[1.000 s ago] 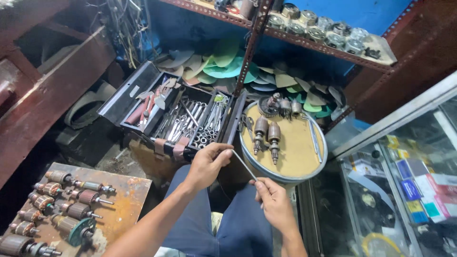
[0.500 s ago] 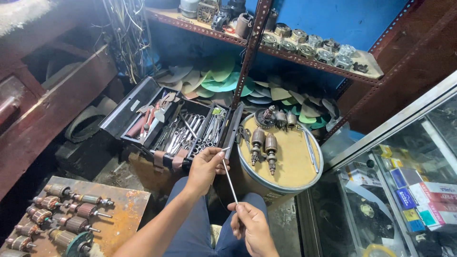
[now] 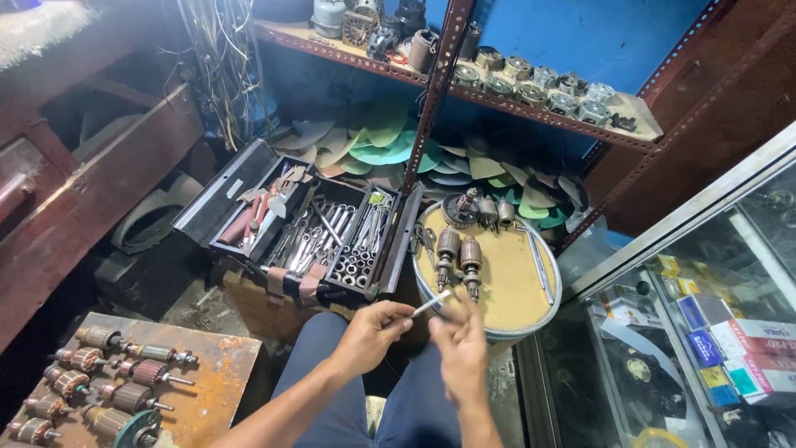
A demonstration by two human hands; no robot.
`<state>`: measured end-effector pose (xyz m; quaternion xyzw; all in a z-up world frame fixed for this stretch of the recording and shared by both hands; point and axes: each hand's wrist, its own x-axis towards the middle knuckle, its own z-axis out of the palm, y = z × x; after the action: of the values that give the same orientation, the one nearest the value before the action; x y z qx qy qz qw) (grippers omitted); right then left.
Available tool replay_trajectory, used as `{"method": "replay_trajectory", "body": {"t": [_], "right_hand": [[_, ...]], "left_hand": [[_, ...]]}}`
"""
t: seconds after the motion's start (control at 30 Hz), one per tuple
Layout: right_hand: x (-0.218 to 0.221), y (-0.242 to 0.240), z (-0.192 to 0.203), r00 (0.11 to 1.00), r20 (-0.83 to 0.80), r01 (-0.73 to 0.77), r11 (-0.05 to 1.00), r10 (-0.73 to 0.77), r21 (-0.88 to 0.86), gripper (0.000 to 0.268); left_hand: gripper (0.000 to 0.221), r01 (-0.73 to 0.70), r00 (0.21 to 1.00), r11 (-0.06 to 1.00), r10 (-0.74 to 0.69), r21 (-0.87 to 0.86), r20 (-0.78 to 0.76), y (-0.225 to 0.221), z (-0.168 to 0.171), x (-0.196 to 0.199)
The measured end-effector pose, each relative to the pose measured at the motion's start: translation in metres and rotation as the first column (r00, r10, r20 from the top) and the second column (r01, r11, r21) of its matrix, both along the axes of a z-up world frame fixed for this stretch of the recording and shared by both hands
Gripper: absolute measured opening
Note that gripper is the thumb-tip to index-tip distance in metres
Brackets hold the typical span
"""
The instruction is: Inspecting and cleaning a motor armature using a thin metal tool
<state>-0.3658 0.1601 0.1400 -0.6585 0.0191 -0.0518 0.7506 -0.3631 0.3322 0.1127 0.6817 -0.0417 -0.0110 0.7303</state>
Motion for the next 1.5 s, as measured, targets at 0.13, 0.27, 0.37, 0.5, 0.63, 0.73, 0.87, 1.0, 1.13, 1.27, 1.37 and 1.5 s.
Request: {"method": "replay_trajectory", "body": {"t": [0.13, 0.27, 0.37, 0.5, 0.63, 0.73, 0.87, 1.0, 1.13, 1.27, 1.37, 1.5], "right_hand": [[0.014, -0.014, 0.015, 0.985, 0.159, -0.029, 0.969, 0.069, -0.246, 0.036], [0.02, -0.03, 0.009, 0.998, 0.056, 0.011, 0.982, -0.001, -0.187, 0.014], [0.015, -0.038, -0.002, 1.0, -0.022, -0.019, 0.999, 0.02, 0.045, 0.018], [-0.01, -0.016, 0.015, 0.957, -0.166, -0.25, 0.967, 0.239, -0.051, 0.032], [-0.023, 0.009, 0.013, 0.915, -0.193, -0.375, 0.924, 0.356, -0.071, 0.025], [-0.02, 0.024, -0.001, 0.916, -0.252, -0.32, 0.947, 0.311, 0.009, 0.02], [-0.011, 0.029, -0.018, 0.939, -0.159, -0.289, 0.951, 0.304, 0.112, 0.008], [-0.011, 0.031, 0.003, 0.984, -0.116, -0.151, 0.973, 0.132, -0.173, 0.013], [0.01, 0.012, -0.017, 0.996, -0.053, -0.073, 0.994, 0.077, 0.082, 0.024], [0.023, -0.008, -0.026, 0.999, -0.029, 0.039, 0.991, -0.035, 0.128, 0.011], [0.025, -0.026, -0.037, 0.997, -0.067, 0.062, 0.962, -0.046, 0.265, 0.01], [0.015, -0.037, -0.045, 0.989, -0.148, 0.068, 0.911, -0.008, 0.406, 0.015]], "left_hand": [[0.018, 0.052, 0.998, 0.988, -0.055, 0.144, 0.017, 0.011, 0.031, -0.008], [0.015, 0.022, 0.992, 0.966, -0.053, 0.258, 0.112, 0.036, 0.045, 0.005], [0.02, 0.03, 0.999, 0.994, -0.033, 0.102, 0.027, 0.055, 0.044, 0.02], [0.022, 0.094, 0.995, 0.895, -0.071, -0.437, 0.067, 0.061, 0.031, 0.041], [0.046, 0.024, 0.999, 0.896, -0.007, -0.444, 0.042, 0.042, 0.051, 0.032], [0.026, -0.008, 0.999, 0.933, 0.026, -0.36, 0.045, 0.029, 0.046, 0.025], [0.024, 0.007, 1.0, 0.989, -0.003, -0.149, 0.029, 0.02, 0.032, 0.012], [0.02, -0.018, 0.997, 0.994, 0.009, 0.109, 0.081, 0.017, 0.031, -0.001], [0.015, 0.084, 0.996, 0.986, -0.084, 0.144, -0.005, 0.011, 0.021, -0.003], [0.024, 0.126, 0.977, 0.947, -0.17, 0.295, 0.128, 0.008, 0.02, -0.008], [0.022, 0.038, 0.935, 0.891, -0.192, 0.452, 0.299, 0.017, 0.02, -0.001], [0.016, -0.046, 0.896, 0.89, -0.165, 0.454, 0.413, 0.031, 0.012, 0.011]]}}
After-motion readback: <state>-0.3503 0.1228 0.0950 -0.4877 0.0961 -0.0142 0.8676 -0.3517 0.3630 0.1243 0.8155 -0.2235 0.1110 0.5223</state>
